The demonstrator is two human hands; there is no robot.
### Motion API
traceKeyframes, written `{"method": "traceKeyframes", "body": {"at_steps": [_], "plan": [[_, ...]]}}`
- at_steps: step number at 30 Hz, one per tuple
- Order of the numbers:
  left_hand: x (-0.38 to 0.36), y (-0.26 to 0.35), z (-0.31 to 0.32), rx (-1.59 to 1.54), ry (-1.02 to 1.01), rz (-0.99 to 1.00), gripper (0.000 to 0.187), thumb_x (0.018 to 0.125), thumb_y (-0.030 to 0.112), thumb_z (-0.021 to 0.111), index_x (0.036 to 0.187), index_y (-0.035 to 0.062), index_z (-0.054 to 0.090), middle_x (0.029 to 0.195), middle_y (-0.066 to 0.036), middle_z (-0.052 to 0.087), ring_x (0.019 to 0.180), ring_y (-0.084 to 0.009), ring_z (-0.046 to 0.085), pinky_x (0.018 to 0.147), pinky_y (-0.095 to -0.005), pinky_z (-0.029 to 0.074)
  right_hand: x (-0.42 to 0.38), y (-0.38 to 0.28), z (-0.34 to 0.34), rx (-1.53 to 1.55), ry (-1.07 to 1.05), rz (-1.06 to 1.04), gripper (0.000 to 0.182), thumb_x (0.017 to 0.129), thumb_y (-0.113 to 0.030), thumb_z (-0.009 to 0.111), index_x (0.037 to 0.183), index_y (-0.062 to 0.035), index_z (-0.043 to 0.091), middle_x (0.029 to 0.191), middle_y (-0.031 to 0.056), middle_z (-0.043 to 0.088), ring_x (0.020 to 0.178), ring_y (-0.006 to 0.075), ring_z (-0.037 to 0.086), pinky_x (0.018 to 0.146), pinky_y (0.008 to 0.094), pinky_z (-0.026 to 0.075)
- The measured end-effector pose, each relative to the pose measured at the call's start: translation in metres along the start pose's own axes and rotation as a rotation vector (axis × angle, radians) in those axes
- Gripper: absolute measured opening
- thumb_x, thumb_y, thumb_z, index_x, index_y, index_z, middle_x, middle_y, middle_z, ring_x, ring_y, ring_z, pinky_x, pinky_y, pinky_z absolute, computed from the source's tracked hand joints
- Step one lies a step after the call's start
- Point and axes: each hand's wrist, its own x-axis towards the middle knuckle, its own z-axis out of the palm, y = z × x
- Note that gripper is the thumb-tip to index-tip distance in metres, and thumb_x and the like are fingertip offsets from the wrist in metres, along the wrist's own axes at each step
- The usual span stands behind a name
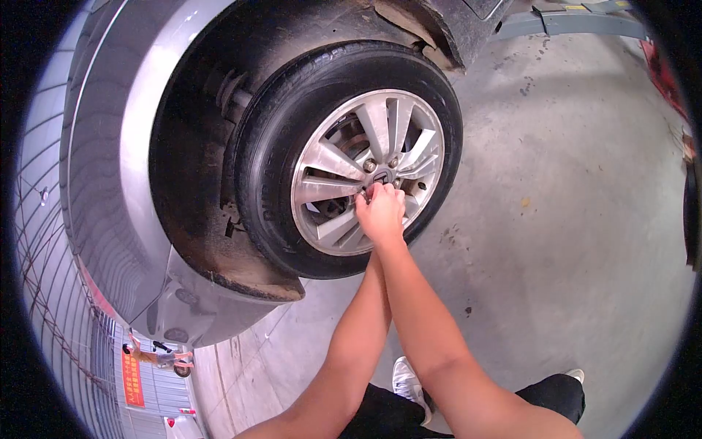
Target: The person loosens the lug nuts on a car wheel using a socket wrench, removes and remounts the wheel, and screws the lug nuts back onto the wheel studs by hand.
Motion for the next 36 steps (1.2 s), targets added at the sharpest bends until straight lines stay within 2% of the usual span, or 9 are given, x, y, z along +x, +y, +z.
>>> {"method": "traceKeyframes", "body": {"at_steps": [5, 9, 12, 16, 21, 26, 30, 32, 36], "plan": [[-0.025, 0.001, -0.004, -0.035, -0.141, 0.004, 0.094, 0.083, 0.085, 0.051, 0.146, 0.0147, 0.045, 0.139, -0.001, 0.056, 0.117, -0.0224, 0.058, 0.094, -0.0401, 0.050, -0.006, 0.005, 0.003, -0.045, 0.112, -0.072, 0.032, 0.090, -0.035, 0.069, 0.100, -0.0053, 0.071, 0.111, 0.0157, 0.064, 0.111, 0.0382, 0.055, 0.099, 0.0505, 0.044], [-0.049, 0.004, -0.008, -0.071, -0.247, 0.043, 0.100, 0.081, 0.087, 0.050, 0.150, 0.0144, 0.042, 0.143, -0.001, 0.053, 0.120, -0.0224, 0.057, 0.095, -0.0404, 0.050, -0.003, 0.019, 0.021, 0.216, 0.019, -0.073, 0.031, 0.090, -0.032, 0.070, 0.103, -0.0045, 0.070, 0.109, 0.0172, 0.066, 0.107, 0.0395, 0.058, 0.094, 0.0491, 0.048], [-0.064, 0.009, -0.009, -0.100, -0.295, 0.080, 0.105, 0.080, 0.089, 0.049, 0.153, 0.0141, 0.039, 0.146, -0.001, 0.052, 0.122, -0.0225, 0.056, 0.096, -0.0407, 0.049, -0.004, 0.015, 0.015, 0.087, -0.013, -0.010, 0.031, 0.087, -0.026, 0.074, 0.108, -0.0046, 0.066, 0.106, 0.0175, 0.068, 0.103, 0.0404, 0.060, 0.092, 0.0489, 0.049], [-0.064, 0.008, -0.002, -0.087, -0.216, 0.120, 0.112, 0.077, 0.093, 0.040, 0.159, 0.0174, 0.030, 0.151, 0.001, 0.047, 0.126, -0.0213, 0.054, 0.096, -0.0411, 0.049, -0.010, 0.011, 0.015, 0.225, 0.131, -0.029, 0.029, 0.093, -0.032, 0.068, 0.092, -0.0031, 0.072, 0.099, 0.0179, 0.069, 0.102, 0.0399, 0.061, 0.091, 0.0510, 0.049], [-0.049, 0.004, -0.022, -0.044, -0.289, 0.098, 0.111, 0.076, 0.096, 0.035, 0.162, 0.0275, 0.022, 0.156, 0.005, 0.041, 0.134, -0.0196, 0.048, 0.104, -0.0454, 0.044, -0.009, 0.013, 0.014, 0.035, 0.007, -0.032, 0.038, 0.089, -0.035, 0.070, 0.110, -0.0040, 0.063, 0.106, 0.0187, 0.067, 0.102, 0.0398, 0.063, 0.088, 0.0509, 0.050], [-0.047, 0.000, -0.022, 0.003, -0.130, 0.108, 0.109, 0.077, 0.096, 0.034, 0.162, 0.0295, 0.021, 0.159, 0.006, 0.036, 0.140, -0.0185, 0.040, 0.113, -0.0513, 0.033, -0.020, 0.007, 0.025, 0.278, 0.156, -0.062, 0.036, 0.095, -0.035, 0.063, 0.108, -0.0015, 0.065, 0.106, 0.0196, 0.067, 0.102, 0.0390, 0.063, 0.088, 0.0514, 0.050], [-0.041, -0.003, -0.023, 0.025, -0.123, 0.102, 0.108, 0.077, 0.096, 0.033, 0.162, 0.0294, 0.021, 0.160, 0.006, 0.034, 0.141, -0.0183, 0.038, 0.114, -0.0518, 0.031, -0.023, -0.004, 0.007, 0.061, 0.014, 0.057, 0.031, 0.094, -0.030, 0.064, 0.105, -0.0017, 0.065, 0.105, 0.0192, 0.067, 0.107, 0.0371, 0.062, 0.095, 0.0502, 0.047], [-0.039, -0.002, -0.023, 0.034, -0.116, 0.105, 0.108, 0.077, 0.096, 0.033, 0.162, 0.0294, 0.021, 0.160, 0.006, 0.034, 0.142, -0.0182, 0.037, 0.115, -0.0520, 0.030, -0.022, -0.002, 0.017, 0.168, 0.268, -0.082, 0.032, 0.096, -0.031, 0.060, 0.100, -0.0005, 0.068, 0.103, 0.0197, 0.068, 0.105, 0.0383, 0.063, 0.093, 0.0510, 0.048], [-0.036, -0.001, -0.024, 0.039, -0.101, 0.097, 0.108, 0.077, 0.096, 0.033, 0.162, 0.0293, 0.020, 0.161, 0.007, 0.032, 0.143, -0.0180, 0.035, 0.116, -0.0525, 0.028, -0.017, -0.005, 0.007, 0.163, 0.067, 0.023, 0.032, 0.095, -0.030, 0.060, 0.101, -0.0001, 0.068, 0.102, 0.0210, 0.069, 0.104, 0.0398, 0.063, 0.092, 0.0512, 0.049]]}}
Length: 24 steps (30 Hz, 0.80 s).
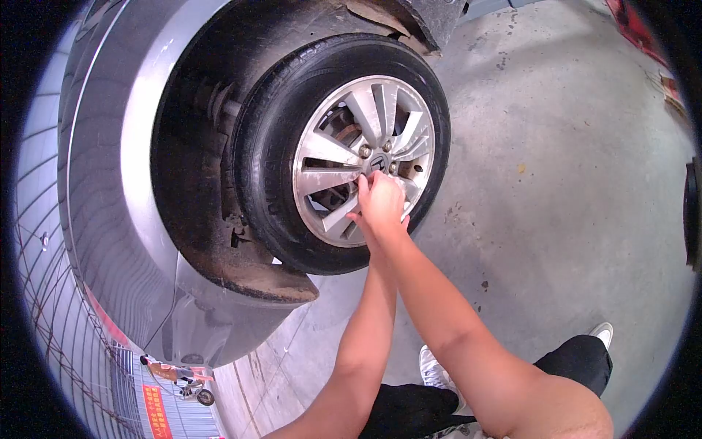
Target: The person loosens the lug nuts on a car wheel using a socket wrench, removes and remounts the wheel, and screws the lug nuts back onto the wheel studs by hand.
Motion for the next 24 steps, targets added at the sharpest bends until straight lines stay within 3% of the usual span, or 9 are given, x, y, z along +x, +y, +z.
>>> {"method": "traceKeyframes", "body": {"at_steps": [2, 6, 7, 10, 14, 16, 17, 20, 24], "plan": [[0.000, -0.003, -0.003, 0.009, 0.007, -0.001, 0.108, 0.077, 0.096, 0.032, 0.162, 0.0292, 0.020, 0.161, 0.007, 0.032, 0.144, -0.0179, 0.034, 0.117, -0.0528, 0.027, -0.001, -0.003, -0.004, 0.002, -0.016, 0.112, 0.028, 0.093, -0.027, 0.063, 0.098, 0.0001, 0.067, 0.100, 0.0222, 0.070, 0.102, 0.0410, 0.063, 0.091, 0.0509, 0.050], [-0.001, -0.008, -0.008, 0.049, 0.027, 0.023, 0.108, 0.077, 0.096, 0.032, 0.162, 0.0291, 0.020, 0.162, 0.007, 0.030, 0.145, -0.0177, 0.032, 0.118, -0.0532, 0.025, -0.010, 0.007, 0.013, 0.077, 0.161, -0.122, 0.029, 0.093, -0.027, 0.062, 0.102, 0.0012, 0.067, 0.105, 0.0213, 0.069, 0.103, 0.0389, 0.064, 0.091, 0.0499, 0.050], [-0.002, -0.008, -0.008, 0.044, 0.014, 0.014, 0.108, 0.077, 0.096, 0.032, 0.162, 0.0291, 0.020, 0.162, 0.007, 0.030, 0.145, -0.0177, 0.032, 0.118, -0.0532, 0.025, -0.007, 0.007, 0.009, 0.040, 0.088, -0.051, 0.028, 0.091, -0.022, 0.065, 0.108, 0.0007, 0.064, 0.108, 0.0205, 0.067, 0.104, 0.0381, 0.064, 0.091, 0.0488, 0.050], [-0.003, -0.004, -0.007, 0.029, -0.001, 0.011, 0.109, 0.077, 0.096, 0.031, 0.162, 0.0292, 0.020, 0.163, 0.007, 0.030, 0.146, -0.0176, 0.032, 0.118, -0.0532, 0.024, -0.002, 0.002, 0.001, 0.022, -0.048, 0.094, 0.026, 0.092, -0.023, 0.065, 0.104, 0.0000, 0.065, 0.106, 0.0209, 0.067, 0.103, 0.0385, 0.064, 0.091, 0.0486, 0.050], [-0.004, -0.003, -0.005, 0.025, -0.007, 0.004, 0.109, 0.076, 0.097, 0.031, 0.162, 0.0292, 0.020, 0.163, 0.007, 0.029, 0.146, -0.0176, 0.031, 0.118, -0.0532, 0.024, -0.006, 0.005, 0.010, 0.127, 0.125, -0.049, 0.032, 0.095, -0.031, 0.062, 0.094, 0.0005, 0.069, 0.103, 0.0223, 0.070, 0.101, 0.0393, 0.065, 0.090, 0.0488, 0.051], [-0.004, -0.003, -0.004, 0.020, -0.007, 0.000, 0.110, 0.076, 0.097, 0.031, 0.162, 0.0292, 0.019, 0.163, 0.007, 0.029, 0.146, -0.0175, 0.031, 0.118, -0.0532, 0.023, -0.001, -0.002, -0.001, 0.080, -0.059, 0.159, 0.034, 0.095, -0.032, 0.062, 0.096, 0.0007, 0.069, 0.098, 0.0212, 0.071, 0.097, 0.0402, 0.066, 0.088, 0.0491, 0.051], [-0.004, -0.002, -0.004, 0.018, -0.004, 0.001, 0.110, 0.076, 0.097, 0.031, 0.162, 0.0292, 0.019, 0.163, 0.007, 0.029, 0.147, -0.0175, 0.030, 0.118, -0.0532, 0.023, -0.001, -0.003, -0.006, -0.021, -0.097, 0.164, 0.034, 0.093, -0.030, 0.063, 0.107, 0.0008, 0.064, 0.094, 0.0202, 0.071, 0.093, 0.0405, 0.067, 0.087, 0.0492, 0.052], [-0.005, -0.003, -0.004, 0.022, -0.008, -0.002, 0.110, 0.076, 0.097, 0.031, 0.162, 0.0293, 0.019, 0.163, 0.007, 0.028, 0.147, -0.0175, 0.030, 0.119, -0.0532, 0.023, -0.004, 0.006, 0.009, 0.063, 0.068, -0.032, 0.035, 0.093, -0.028, 0.064, 0.112, 0.0008, 0.060, 0.095, 0.0211, 0.070, 0.093, 0.0408, 0.068, 0.087, 0.0505, 0.052], [-0.009, -0.006, -0.005, 0.017, -0.009, -0.004, 0.111, 0.075, 0.097, 0.030, 0.162, 0.0293, 0.019, 0.164, 0.007, 0.028, 0.147, -0.0174, 0.029, 0.119, -0.0532, 0.022, -0.006, -0.002, 0.005, -0.023, -0.005, 0.048, 0.032, 0.093, -0.027, 0.064, 0.107, 0.0010, 0.060, 0.101, 0.0238, 0.069, 0.093, 0.0417, 0.068, 0.088, 0.0512, 0.052]]}}
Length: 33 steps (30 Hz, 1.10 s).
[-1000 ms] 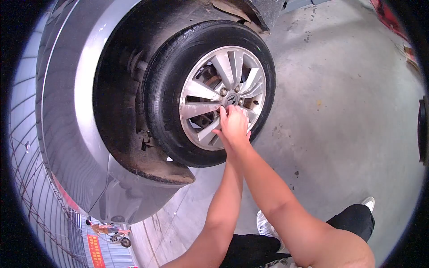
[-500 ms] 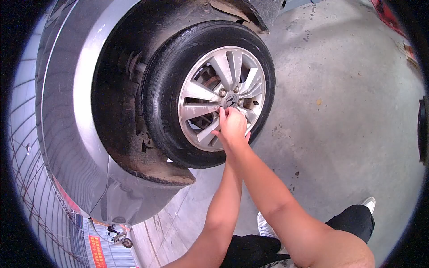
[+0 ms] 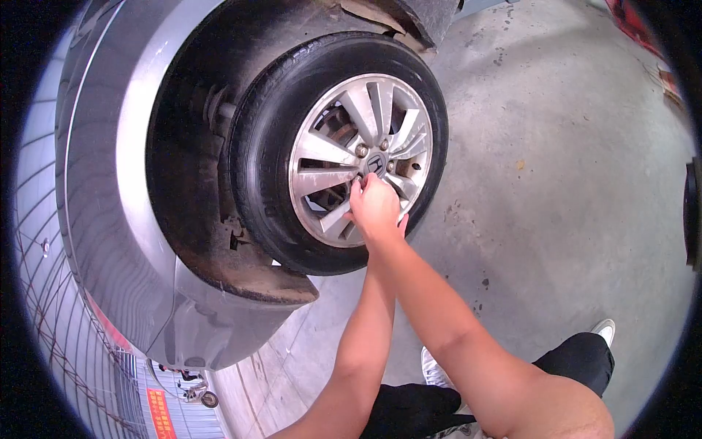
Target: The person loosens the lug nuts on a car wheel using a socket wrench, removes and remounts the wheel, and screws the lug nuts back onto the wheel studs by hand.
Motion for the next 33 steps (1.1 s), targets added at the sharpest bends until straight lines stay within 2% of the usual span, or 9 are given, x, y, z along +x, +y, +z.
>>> {"method": "traceKeyframes", "body": {"at_steps": [3, 6, 8, 12, 14, 26, 29, 31, 33], "plan": [[-0.003, -0.001, -0.001, -0.008, -0.004, 0.002, 0.111, 0.075, 0.098, 0.030, 0.162, 0.0293, 0.019, 0.164, 0.007, 0.027, 0.148, -0.0174, 0.029, 0.119, -0.0532, 0.022, -0.005, -0.002, 0.006, 0.033, 0.117, 0.027, 0.029, 0.093, -0.026, 0.063, 0.105, 0.0006, 0.060, 0.102, 0.0241, 0.069, 0.094, 0.0419, 0.068, 0.088, 0.0515, 0.052], [-0.003, 0.002, 0.001, -0.009, -0.020, 0.005, 0.111, 0.075, 0.098, 0.030, 0.162, 0.0294, 0.018, 0.164, 0.007, 0.027, 0.148, -0.0173, 0.028, 0.119, -0.0532, 0.021, 0.001, 0.007, 0.008, 0.083, 0.112, -0.081, 0.032, 0.095, -0.029, 0.061, 0.107, 0.0008, 0.060, 0.096, 0.0234, 0.069, 0.094, 0.0407, 0.069, 0.086, 0.0510, 0.053], [-0.002, 0.004, 0.003, -0.015, -0.029, 0.004, 0.112, 0.075, 0.098, 0.030, 0.162, 0.0294, 0.018, 0.164, 0.007, 0.026, 0.148, -0.0173, 0.028, 0.119, -0.0532, 0.021, 0.006, 0.002, -0.004, 0.048, -0.062, 0.062, 0.033, 0.097, -0.031, 0.060, 0.105, 0.0010, 0.061, 0.094, 0.0231, 0.070, 0.094, 0.0392, 0.069, 0.084, 0.0503, 0.053], [-0.002, 0.009, 0.007, -0.013, -0.042, 0.007, 0.112, 0.074, 0.098, 0.029, 0.162, 0.0294, 0.018, 0.165, 0.008, 0.026, 0.148, -0.0172, 0.027, 0.120, -0.0532, 0.020, 0.002, -0.001, -0.007, 0.070, 0.048, 0.058, 0.033, 0.097, -0.031, 0.059, 0.106, 0.0007, 0.063, 0.098, 0.0235, 0.070, 0.092, 0.0387, 0.070, 0.082, 0.0492, 0.053], [-0.003, 0.010, 0.008, -0.016, -0.046, 0.004, 0.112, 0.074, 0.098, 0.029, 0.162, 0.0294, 0.018, 0.165, 0.008, 0.025, 0.149, -0.0172, 0.027, 0.120, -0.0532, 0.020, 0.001, 0.000, -0.007, 0.203, -0.038, 0.040, 0.031, 0.096, -0.028, 0.061, 0.107, -0.0001, 0.064, 0.097, 0.0221, 0.071, 0.090, 0.0383, 0.070, 0.082, 0.0479, 0.053], [-0.014, 0.019, 0.019, -0.027, -0.042, 0.002, 0.114, 0.073, 0.099, 0.028, 0.162, 0.0296, 0.017, 0.166, 0.008, 0.024, 0.150, -0.0170, 0.025, 0.120, -0.0532, 0.018, 0.013, 0.022, 0.008, 0.149, -0.039, -0.033, 0.032, 0.089, -0.026, 0.068, 0.109, -0.0012, 0.065, 0.084, 0.0170, 0.072, 0.084, 0.0379, 0.071, 0.081, 0.0484, 0.055], [-0.008, 0.018, 0.014, -0.027, -0.013, -0.022, 0.117, 0.070, 0.101, 0.027, 0.163, 0.0312, 0.016, 0.165, 0.008, 0.025, 0.149, -0.0176, 0.026, 0.120, -0.0519, 0.019, 0.017, 0.019, 0.009, 0.186, -0.055, 0.005, 0.031, 0.089, -0.026, 0.067, 0.108, -0.0011, 0.066, 0.085, 0.0172, 0.073, 0.083, 0.0369, 0.071, 0.080, 0.0472, 0.055], [-0.003, 0.015, 0.006, -0.046, -0.019, -0.021, 0.117, 0.069, 0.102, 0.028, 0.163, 0.0326, 0.016, 0.164, 0.008, 0.027, 0.148, -0.0178, 0.028, 0.120, -0.0507, 0.020, 0.016, 0.009, 0.005, 0.245, -0.054, 0.145, 0.030, 0.090, -0.029, 0.067, 0.101, -0.0006, 0.069, 0.082, 0.0172, 0.073, 0.083, 0.0341, 0.072, 0.080, 0.0446, 0.056], [0.002, 0.012, 0.000, -0.032, -0.035, -0.005, 0.127, 0.068, 0.102, 0.031, 0.164, 0.0213, 0.012, 0.164, 0.000, 0.027, 0.148, -0.0216, 0.029, 0.121, -0.0507, 0.019, 0.024, 0.019, 0.010, 0.316, -0.078, 0.188, 0.031, 0.090, -0.031, 0.068, 0.098, -0.0006, 0.071, 0.081, 0.0158, 0.074, 0.082, 0.0306, 0.073, 0.079, 0.0424, 0.056]]}}
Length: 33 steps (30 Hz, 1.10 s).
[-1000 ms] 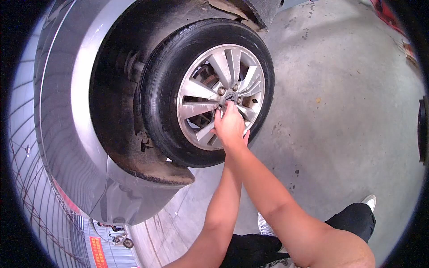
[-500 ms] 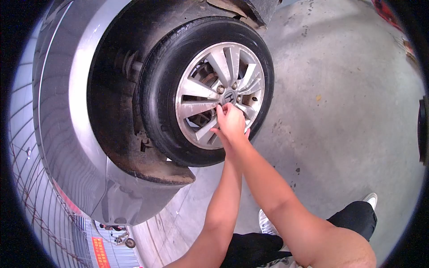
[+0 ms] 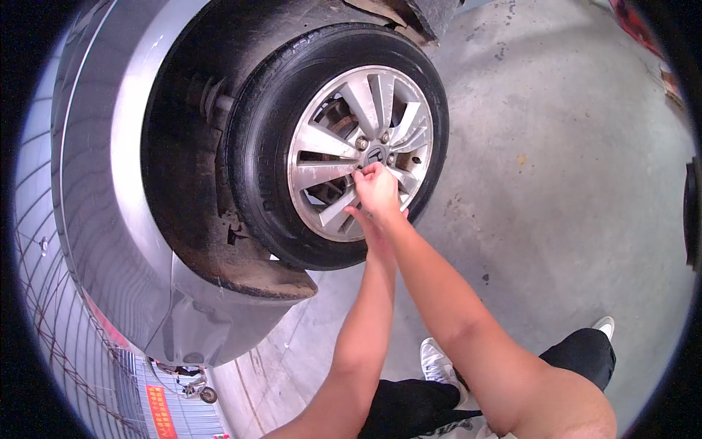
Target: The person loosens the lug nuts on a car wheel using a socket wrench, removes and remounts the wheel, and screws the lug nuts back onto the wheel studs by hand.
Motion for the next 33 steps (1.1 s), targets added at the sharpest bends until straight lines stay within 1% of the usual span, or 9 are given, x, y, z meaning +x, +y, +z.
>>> {"method": "traceKeyframes", "body": {"at_steps": [1, 4, 9, 14, 19, 23, 25, 31, 33], "plan": [[0.003, 0.000, -0.001, -0.002, 0.000, -0.001, 0.127, 0.068, 0.102, 0.031, 0.164, 0.0213, 0.012, 0.164, 0.000, 0.027, 0.148, -0.0216, 0.029, 0.121, -0.0507, 0.019, 0.007, 0.005, -0.002, 0.073, -0.023, 0.046, 0.033, 0.091, -0.033, 0.069, 0.095, -0.0006, 0.073, 0.080, 0.0144, 0.074, 0.081, 0.0271, 0.073, 0.078, 0.0403, 0.056], [0.008, 0.002, 0.008, -0.065, 0.295, -0.134, 0.150, 0.050, 0.109, 0.043, 0.146, -0.0064, 0.033, 0.141, -0.021, 0.049, 0.128, -0.0349, 0.051, 0.108, -0.0464, 0.042, 0.020, 0.023, -0.040, 0.231, -0.002, 0.154, 0.034, 0.088, -0.035, 0.071, 0.094, -0.0012, 0.076, 0.082, 0.0068, 0.075, 0.076, 0.0145, 0.069, 0.074, 0.0338, 0.055], [0.009, 0.002, 0.003, -0.090, 0.250, -0.167, 0.145, 0.056, 0.106, 0.044, 0.152, -0.0023, 0.034, 0.146, -0.014, 0.051, 0.130, -0.0298, 0.053, 0.110, -0.0439, 0.043, 0.010, 0.065, -0.025, 0.135, 0.028, 0.066, 0.029, 0.084, -0.016, 0.076, 0.108, -0.0011, 0.072, 0.092, 0.0091, 0.075, 0.083, 0.0151, 0.069, 0.077, 0.0327, 0.056], [-0.009, 0.007, 0.032, -0.038, 0.228, -0.036, 0.129, 0.069, 0.101, 0.035, 0.151, 0.0018, 0.041, 0.153, -0.011, 0.048, 0.135, -0.0275, 0.051, 0.113, -0.0399, 0.041, -0.004, 0.053, -0.012, 0.140, 0.110, 0.054, 0.033, 0.081, -0.017, 0.078, 0.107, 0.0018, 0.069, 0.088, 0.0127, 0.075, 0.081, 0.0223, 0.072, 0.078, 0.0348, 0.057], [-0.012, 0.013, 0.041, 0.045, 0.204, -0.047, 0.134, 0.069, 0.103, 0.027, 0.152, -0.0009, 0.039, 0.153, -0.010, 0.049, 0.137, -0.0260, 0.050, 0.113, -0.0385, 0.040, 0.006, 0.060, -0.012, 0.002, 0.042, 0.129, 0.039, 0.088, -0.035, 0.070, 0.103, 0.0013, 0.070, 0.090, 0.0196, 0.075, 0.087, 0.0364, 0.073, 0.083, 0.0453, 0.056], [-0.014, 0.013, 0.044, 0.017, 0.192, -0.111, 0.136, 0.067, 0.104, 0.025, 0.154, -0.0003, 0.037, 0.155, -0.010, 0.047, 0.139, -0.0264, 0.047, 0.114, -0.0391, 0.038, 0.003, 0.054, -0.013, -0.144, 0.150, 0.209, 0.043, 0.090, -0.041, 0.066, 0.097, 0.0010, 0.071, 0.089, 0.0197, 0.075, 0.088, 0.0376, 0.073, 0.085, 0.0465, 0.055], [-0.016, 0.014, 0.045, 0.038, 0.177, -0.060, 0.137, 0.066, 0.104, 0.025, 0.154, -0.0007, 0.036, 0.156, -0.010, 0.046, 0.140, -0.0266, 0.046, 0.115, -0.0391, 0.037, -0.002, 0.049, -0.011, -0.092, 0.127, 0.020, 0.046, 0.095, -0.044, 0.061, 0.093, 0.0002, 0.074, 0.083, 0.0180, 0.075, 0.082, 0.0318, 0.074, 0.080, 0.0418, 0.056], [-0.011, 0.017, 0.038, 0.006, 0.165, -0.164, 0.134, 0.067, 0.103, 0.026, 0.156, 0.0035, 0.035, 0.156, -0.008, 0.047, 0.140, -0.0262, 0.046, 0.116, -0.0388, 0.035, 0.001, 0.044, -0.013, -0.271, 0.109, 0.177, 0.048, 0.095, -0.046, 0.057, 0.096, -0.0010, 0.075, 0.097, 0.0274, 0.073, 0.096, 0.0448, 0.070, 0.088, 0.0500, 0.054], [-0.018, 0.015, 0.053, 0.142, 0.158, 0.033, 0.136, 0.067, 0.104, 0.025, 0.155, 0.0010, 0.036, 0.158, -0.011, 0.043, 0.140, -0.0275, 0.047, 0.116, -0.0393, 0.036, 0.002, 0.050, -0.008, -0.281, 0.048, 0.022, 0.057, 0.099, -0.051, 0.049, 0.097, -0.0007, 0.076, 0.091, 0.0251, 0.073, 0.094, 0.0425, 0.071, 0.088, 0.0488, 0.054]]}}
